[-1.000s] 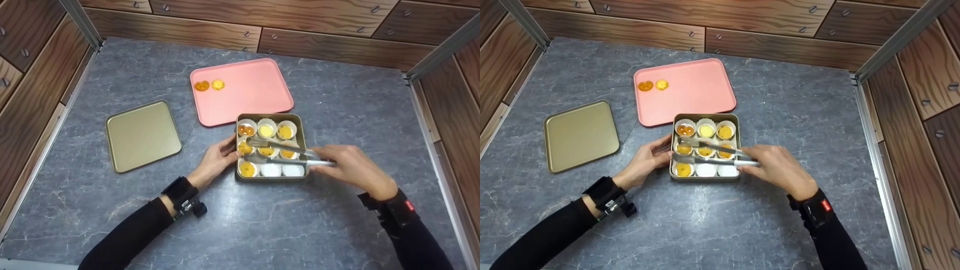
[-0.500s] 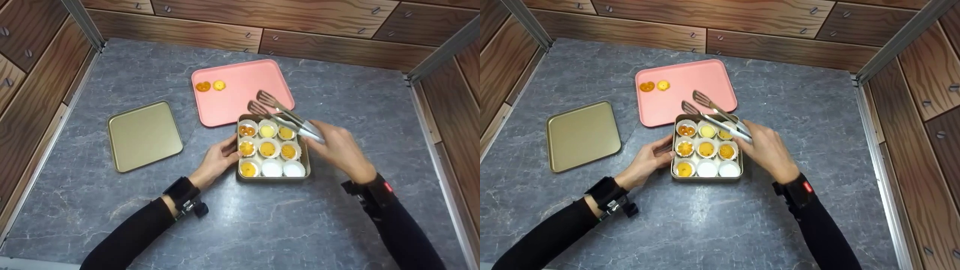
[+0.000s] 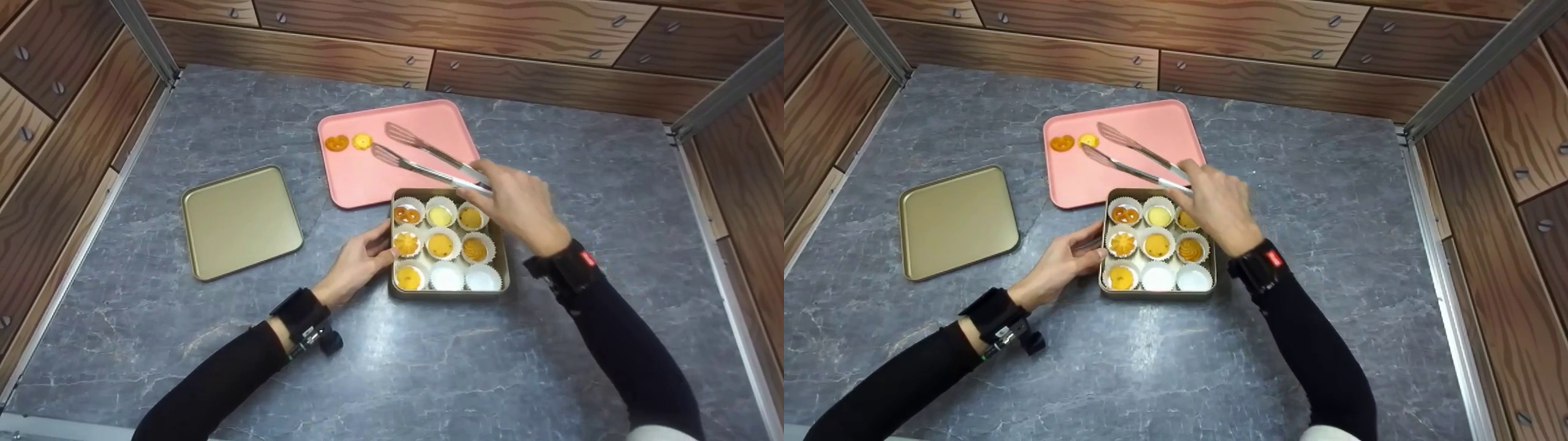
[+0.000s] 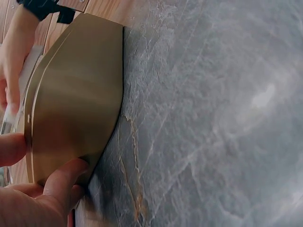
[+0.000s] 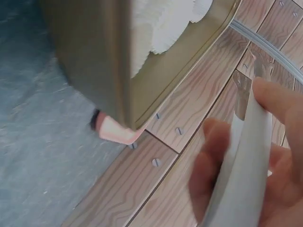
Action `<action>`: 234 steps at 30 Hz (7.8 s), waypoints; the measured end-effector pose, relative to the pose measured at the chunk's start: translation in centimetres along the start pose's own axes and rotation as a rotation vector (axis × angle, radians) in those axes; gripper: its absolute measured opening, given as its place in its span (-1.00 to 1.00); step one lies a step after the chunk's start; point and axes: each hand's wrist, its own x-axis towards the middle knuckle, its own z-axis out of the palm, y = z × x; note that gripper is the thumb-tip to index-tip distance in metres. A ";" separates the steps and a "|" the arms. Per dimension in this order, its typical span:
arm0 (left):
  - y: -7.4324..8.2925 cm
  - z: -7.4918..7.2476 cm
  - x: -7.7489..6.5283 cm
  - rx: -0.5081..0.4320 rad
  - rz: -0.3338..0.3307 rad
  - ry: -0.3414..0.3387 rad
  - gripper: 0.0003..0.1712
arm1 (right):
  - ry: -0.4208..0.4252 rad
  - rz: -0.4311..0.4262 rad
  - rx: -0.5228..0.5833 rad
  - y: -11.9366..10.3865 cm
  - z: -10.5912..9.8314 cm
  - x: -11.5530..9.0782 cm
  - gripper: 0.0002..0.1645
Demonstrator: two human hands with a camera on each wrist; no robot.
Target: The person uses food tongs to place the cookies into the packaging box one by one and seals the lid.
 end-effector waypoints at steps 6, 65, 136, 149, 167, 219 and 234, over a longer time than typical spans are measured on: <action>0.1 -0.1 0.0 -0.005 0.002 -0.003 -0.15 | -0.011 -0.023 -0.044 -1.6 1.4 2.1 -0.35; -0.1 0.0 0.1 0.015 0.005 0.005 -0.16 | -0.114 0.094 -0.114 -4.1 4.4 7.0 -0.59; -0.6 0.4 0.0 -0.058 -0.008 0.135 -0.21 | -0.137 -0.137 0.054 7.7 -5.1 -12.0 -0.43; -0.7 0.3 -0.1 -0.079 0.002 0.122 -0.20 | -0.220 -0.174 0.060 9.0 -5.7 -13.2 -0.41; -0.8 0.4 -0.1 -0.076 0.006 0.125 -0.21 | -0.281 -0.204 0.050 8.9 -5.4 -13.6 -0.45; -0.3 0.1 0.0 -0.089 -0.024 0.022 -0.15 | 0.076 -0.138 0.094 2.8 -1.6 -5.8 -0.45; -0.2 0.1 -0.1 -0.103 -0.024 0.019 -0.13 | 0.006 -0.119 0.041 0.5 -1.1 -0.8 -0.42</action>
